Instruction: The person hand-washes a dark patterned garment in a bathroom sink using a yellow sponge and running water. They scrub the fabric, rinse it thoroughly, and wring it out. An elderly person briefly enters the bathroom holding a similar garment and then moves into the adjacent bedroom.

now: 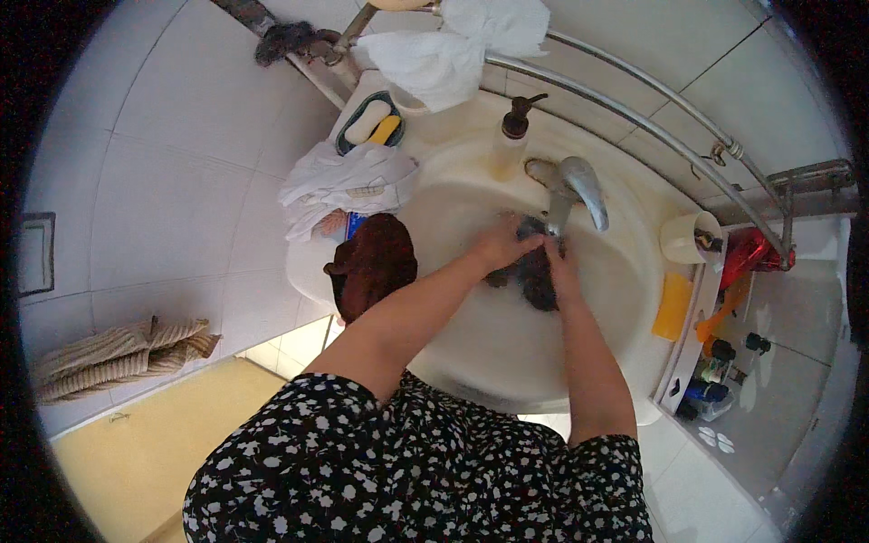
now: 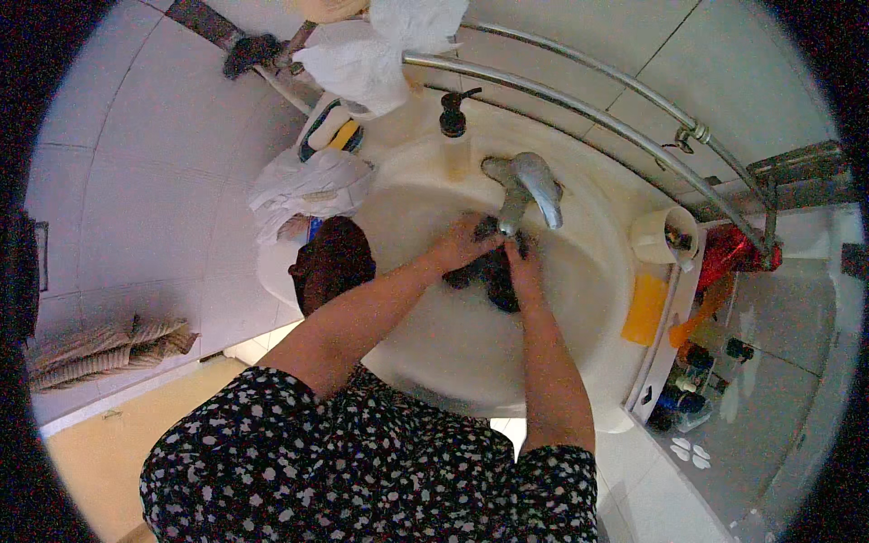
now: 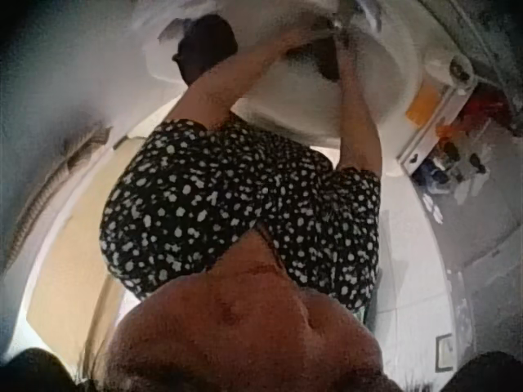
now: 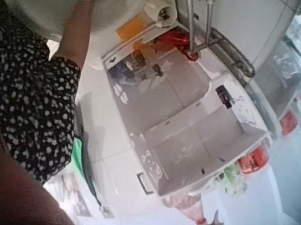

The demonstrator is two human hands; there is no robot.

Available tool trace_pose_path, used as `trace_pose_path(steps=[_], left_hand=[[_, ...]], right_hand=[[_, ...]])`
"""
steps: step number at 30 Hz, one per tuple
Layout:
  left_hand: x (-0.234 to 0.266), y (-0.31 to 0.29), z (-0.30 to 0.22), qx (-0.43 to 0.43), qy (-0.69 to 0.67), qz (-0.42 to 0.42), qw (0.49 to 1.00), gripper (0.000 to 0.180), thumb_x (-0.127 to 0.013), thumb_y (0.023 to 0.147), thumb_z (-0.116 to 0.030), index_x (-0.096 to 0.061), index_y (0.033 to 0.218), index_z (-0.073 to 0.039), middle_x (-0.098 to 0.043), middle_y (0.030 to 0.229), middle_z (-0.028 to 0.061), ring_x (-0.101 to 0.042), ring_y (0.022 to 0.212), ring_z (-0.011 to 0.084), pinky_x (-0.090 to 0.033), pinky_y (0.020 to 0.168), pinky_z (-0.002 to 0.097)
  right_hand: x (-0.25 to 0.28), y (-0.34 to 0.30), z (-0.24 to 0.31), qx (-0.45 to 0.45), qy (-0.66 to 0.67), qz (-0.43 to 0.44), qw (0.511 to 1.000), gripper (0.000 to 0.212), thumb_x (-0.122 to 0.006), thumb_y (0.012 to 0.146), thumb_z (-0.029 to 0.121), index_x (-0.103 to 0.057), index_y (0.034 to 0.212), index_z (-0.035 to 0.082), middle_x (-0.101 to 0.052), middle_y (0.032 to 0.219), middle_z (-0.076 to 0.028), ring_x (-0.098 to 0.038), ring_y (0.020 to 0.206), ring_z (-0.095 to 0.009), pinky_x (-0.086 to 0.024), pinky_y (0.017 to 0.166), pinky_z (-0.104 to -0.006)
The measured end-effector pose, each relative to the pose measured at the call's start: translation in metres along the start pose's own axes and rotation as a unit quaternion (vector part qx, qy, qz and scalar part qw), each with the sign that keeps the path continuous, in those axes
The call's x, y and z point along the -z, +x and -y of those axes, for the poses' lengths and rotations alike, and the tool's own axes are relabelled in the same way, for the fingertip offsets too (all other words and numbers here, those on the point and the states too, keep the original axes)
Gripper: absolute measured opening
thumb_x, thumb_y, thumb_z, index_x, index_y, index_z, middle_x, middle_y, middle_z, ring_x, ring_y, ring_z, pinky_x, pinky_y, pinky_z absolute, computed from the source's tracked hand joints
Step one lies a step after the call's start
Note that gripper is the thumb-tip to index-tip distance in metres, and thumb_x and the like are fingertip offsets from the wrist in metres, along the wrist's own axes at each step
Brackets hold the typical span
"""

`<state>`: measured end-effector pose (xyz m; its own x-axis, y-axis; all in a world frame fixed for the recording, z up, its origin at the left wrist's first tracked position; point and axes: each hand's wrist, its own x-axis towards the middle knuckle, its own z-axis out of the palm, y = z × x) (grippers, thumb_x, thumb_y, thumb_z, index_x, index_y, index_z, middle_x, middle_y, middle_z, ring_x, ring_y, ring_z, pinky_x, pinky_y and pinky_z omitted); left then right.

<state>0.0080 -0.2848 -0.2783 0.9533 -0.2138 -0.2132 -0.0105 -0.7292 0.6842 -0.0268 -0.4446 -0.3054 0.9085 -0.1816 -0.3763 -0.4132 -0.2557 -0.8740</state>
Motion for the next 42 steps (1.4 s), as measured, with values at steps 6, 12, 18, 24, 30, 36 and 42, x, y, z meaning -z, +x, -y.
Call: trace_pose_path(steps=[6,12,18,24,30,36,42], left_hand=[[0.053,-0.037,-0.029,-0.074,0.141,0.131,0.979,0.059,-0.054,0.082,-0.047,-0.044,0.126,-0.009,-0.038,0.132,0.0196,-0.031,0.125,0.0355,-0.033,0.093,0.0565],[-0.013,-0.052,0.011,-0.145,0.363,0.079,0.917,0.052,-0.054,0.082,-0.035,-0.042,0.128,-0.014,-0.036,0.134,0.0175,-0.033,0.123,0.0364,-0.033,0.089,0.0601],[-0.017,-0.013,0.006,-0.003,0.239,0.139,0.961,0.043,-0.053,0.081,-0.024,-0.049,0.123,-0.015,-0.044,0.124,0.0149,-0.044,0.111,0.0325,-0.039,0.088,0.0481],[-0.014,-0.005,0.017,-0.086,0.126,-0.005,0.988,0.036,-0.057,0.078,-0.027,-0.053,0.110,-0.011,-0.052,0.113,0.0156,-0.054,0.099,0.0333,-0.046,0.080,0.0449],[0.055,-0.048,-0.028,-0.084,0.224,0.283,0.929,0.046,-0.056,0.077,-0.044,-0.056,0.109,-0.012,-0.056,0.109,0.0141,-0.054,0.100,0.0334,-0.046,0.081,0.0438],[0.067,-0.073,-0.021,-0.128,0.263,0.340,0.894,0.057,-0.051,0.077,-0.057,-0.055,0.116,-0.016,-0.049,0.121,0.0130,-0.038,0.120,0.0337,-0.029,0.095,0.0537],[0.022,-0.083,0.011,-0.194,0.347,0.144,0.906,0.043,-0.049,0.084,-0.040,-0.052,0.117,-0.014,-0.044,0.123,0.0150,-0.041,0.115,0.0335,-0.031,0.094,0.0530]], right_hand=[[0.033,-0.062,0.044,0.164,-0.374,0.045,0.912,0.067,-0.055,0.077,0.055,-0.045,0.128,0.013,-0.035,0.131,-0.024,-0.036,0.119,-0.039,-0.027,0.097,-0.0555],[0.001,-0.054,0.014,0.190,-0.525,0.100,0.823,0.049,-0.050,0.085,0.037,-0.046,0.127,0.012,-0.026,0.140,-0.017,-0.030,0.125,-0.038,-0.023,0.096,-0.0626],[-0.012,-0.017,0.016,0.107,-0.606,0.106,0.781,0.042,-0.053,0.083,0.021,-0.048,0.122,0.007,-0.046,0.125,-0.019,-0.045,0.111,-0.037,-0.033,0.094,-0.0525],[-0.003,-0.001,-0.003,0.058,-0.129,0.067,0.988,0.044,-0.059,0.081,0.027,-0.050,0.117,0.004,-0.050,0.120,-0.018,-0.050,0.108,-0.035,-0.039,0.092,-0.0410],[0.027,-0.050,0.037,-0.058,-0.160,0.293,0.941,0.057,-0.064,0.076,0.035,-0.047,0.123,0.007,-0.052,0.117,-0.018,-0.049,0.110,-0.033,-0.039,0.094,-0.0392],[0.027,-0.088,0.036,0.168,-0.428,0.208,0.863,0.076,-0.063,0.071,0.053,-0.041,0.130,0.012,-0.022,0.141,-0.019,-0.023,0.128,-0.038,-0.029,0.100,-0.0537],[-0.003,-0.101,0.046,0.125,-0.562,0.232,0.784,0.077,-0.060,0.074,0.051,-0.034,0.131,0.007,-0.023,0.138,-0.020,-0.026,0.126,-0.039,-0.030,0.095,-0.0581]])
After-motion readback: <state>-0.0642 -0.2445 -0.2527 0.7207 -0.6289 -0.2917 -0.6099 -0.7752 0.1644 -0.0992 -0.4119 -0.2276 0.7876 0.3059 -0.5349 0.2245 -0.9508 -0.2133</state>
